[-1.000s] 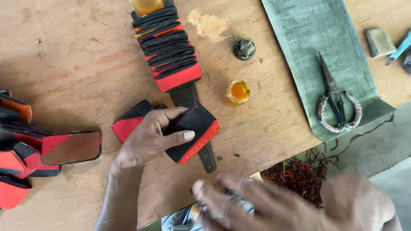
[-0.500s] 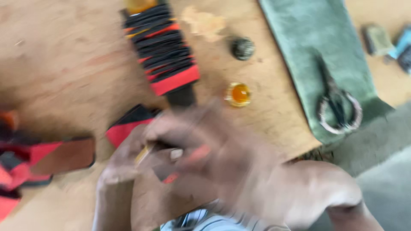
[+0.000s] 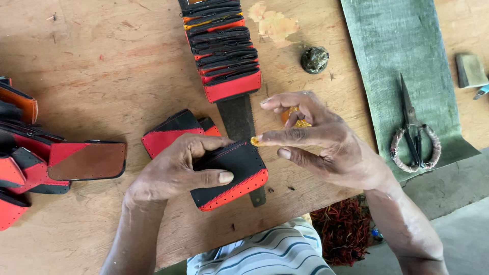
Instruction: The person applies a yellowish liquid finish to the edges of small, pre-punched leather pieces using their finger. They work on multiple pieces, including red, black, and yellow ones, picking them up from a stack, applying the substance, and placing them back.
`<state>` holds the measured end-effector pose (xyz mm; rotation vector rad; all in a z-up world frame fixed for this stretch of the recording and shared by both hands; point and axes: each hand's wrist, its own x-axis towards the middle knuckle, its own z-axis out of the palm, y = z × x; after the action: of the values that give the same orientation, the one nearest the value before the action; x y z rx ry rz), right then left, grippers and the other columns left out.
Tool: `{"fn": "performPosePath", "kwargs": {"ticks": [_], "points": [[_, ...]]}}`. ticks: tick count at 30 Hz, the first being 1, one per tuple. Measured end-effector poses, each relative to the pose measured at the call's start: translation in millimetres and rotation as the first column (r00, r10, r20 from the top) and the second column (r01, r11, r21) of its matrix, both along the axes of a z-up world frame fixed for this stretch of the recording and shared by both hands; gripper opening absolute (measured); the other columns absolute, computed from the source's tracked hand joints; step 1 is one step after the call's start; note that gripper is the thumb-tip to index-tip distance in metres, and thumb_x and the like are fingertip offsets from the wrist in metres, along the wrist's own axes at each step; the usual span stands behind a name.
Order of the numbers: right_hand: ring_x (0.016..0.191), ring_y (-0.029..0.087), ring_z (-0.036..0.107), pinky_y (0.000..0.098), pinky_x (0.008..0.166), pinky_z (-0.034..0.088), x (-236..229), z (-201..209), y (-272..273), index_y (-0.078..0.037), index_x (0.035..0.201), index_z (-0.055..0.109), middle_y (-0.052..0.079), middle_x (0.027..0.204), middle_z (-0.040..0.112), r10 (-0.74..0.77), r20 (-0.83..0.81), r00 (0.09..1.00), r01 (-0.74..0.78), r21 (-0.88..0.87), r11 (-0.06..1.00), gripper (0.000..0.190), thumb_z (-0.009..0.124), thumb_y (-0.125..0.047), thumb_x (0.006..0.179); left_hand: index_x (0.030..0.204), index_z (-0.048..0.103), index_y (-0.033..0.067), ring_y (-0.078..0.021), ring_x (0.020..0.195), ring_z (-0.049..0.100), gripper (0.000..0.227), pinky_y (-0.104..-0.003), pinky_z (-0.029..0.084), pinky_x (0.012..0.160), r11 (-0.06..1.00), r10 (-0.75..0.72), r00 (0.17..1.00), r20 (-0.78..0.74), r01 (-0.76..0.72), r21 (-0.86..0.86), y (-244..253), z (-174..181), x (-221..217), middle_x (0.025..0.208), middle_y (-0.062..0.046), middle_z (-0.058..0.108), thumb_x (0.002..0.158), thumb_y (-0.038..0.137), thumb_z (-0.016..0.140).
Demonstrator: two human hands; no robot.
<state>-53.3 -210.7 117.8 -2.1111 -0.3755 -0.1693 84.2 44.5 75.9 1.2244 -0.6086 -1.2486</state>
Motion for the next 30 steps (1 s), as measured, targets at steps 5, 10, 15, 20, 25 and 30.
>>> {"fn": "performPosePath", "kwargs": {"ticks": [5,10,15,20,25,30], "points": [[0.101,0.01,0.062,0.0265,0.081,0.058,-2,-9,-2,-0.024,0.127,0.071,0.006,0.153,0.049,0.022,-0.063,0.998,-0.017,0.084,0.996,0.05,0.07,0.007,0.088,0.128,0.07,-0.0039,-0.0037,0.088,0.063,0.048,-0.023,0.054,0.08,1.0,0.007,0.999,0.031,-0.008,0.011,1,2,-3,0.099,-0.001,0.076,0.083,0.01,0.081],[0.095,0.008,0.058,0.0259,0.079,0.05,-4,-4,-5,-0.025,0.123,0.073,0.003,0.15,0.053,-0.023,-0.042,0.999,0.025,0.052,0.998,0.046,0.075,0.006,0.089,0.128,0.07,-0.0047,-0.0041,0.089,0.064,0.047,-0.023,0.054,0.081,1.0,-0.008,1.0,0.0,0.008,-0.014,1,4,-4,0.1,-0.001,0.076,0.084,0.011,0.08],[0.102,0.013,0.055,0.0287,0.085,0.051,-2,-6,-3,-0.023,0.123,0.072,0.004,0.147,0.054,0.027,-0.046,0.999,-0.024,0.046,0.999,0.055,0.07,0.012,0.081,0.128,0.07,-0.0053,-0.005,0.09,0.066,0.046,-0.024,0.055,0.082,0.999,-0.015,1.0,-0.021,0.014,-0.038,0,7,-6,0.101,-0.002,0.077,0.085,0.011,0.079],[0.104,0.011,0.06,0.0253,0.085,0.052,-5,-10,-11,-0.031,0.117,0.074,-0.004,0.139,0.064,0.054,0.02,0.998,-0.056,0.108,0.993,0.056,0.066,0.016,0.087,0.129,0.069,-0.0044,-0.0045,0.092,0.066,0.048,-0.023,0.055,0.084,0.999,0.006,1.0,-0.007,-0.007,-0.052,0,6,-5,0.104,-0.002,0.077,0.085,0.011,0.08],[0.091,0.008,0.057,0.023,0.075,0.051,1,-13,-8,-0.029,0.128,0.07,0.0,0.144,0.058,0.023,-0.078,0.997,-0.019,0.043,0.999,0.064,0.071,0.014,0.081,0.128,0.07,-0.0045,-0.0055,0.091,0.066,0.047,-0.024,0.055,0.083,0.999,-0.011,1.0,0.014,0.011,-0.038,-1,8,-5,0.102,-0.003,0.077,0.085,0.011,0.08],[0.094,0.009,0.058,0.0239,0.08,0.053,3,-15,-7,-0.026,0.132,0.07,0.002,0.147,0.055,0.101,-0.077,0.992,-0.092,0.118,0.989,0.068,0.066,0.02,0.082,0.128,0.07,-0.0054,-0.0062,0.095,0.067,0.046,-0.024,0.055,0.088,0.997,0.007,1.0,0.002,-0.007,-0.076,-1,8,-6,0.105,-0.004,0.078,0.085,0.01,0.08]]}}
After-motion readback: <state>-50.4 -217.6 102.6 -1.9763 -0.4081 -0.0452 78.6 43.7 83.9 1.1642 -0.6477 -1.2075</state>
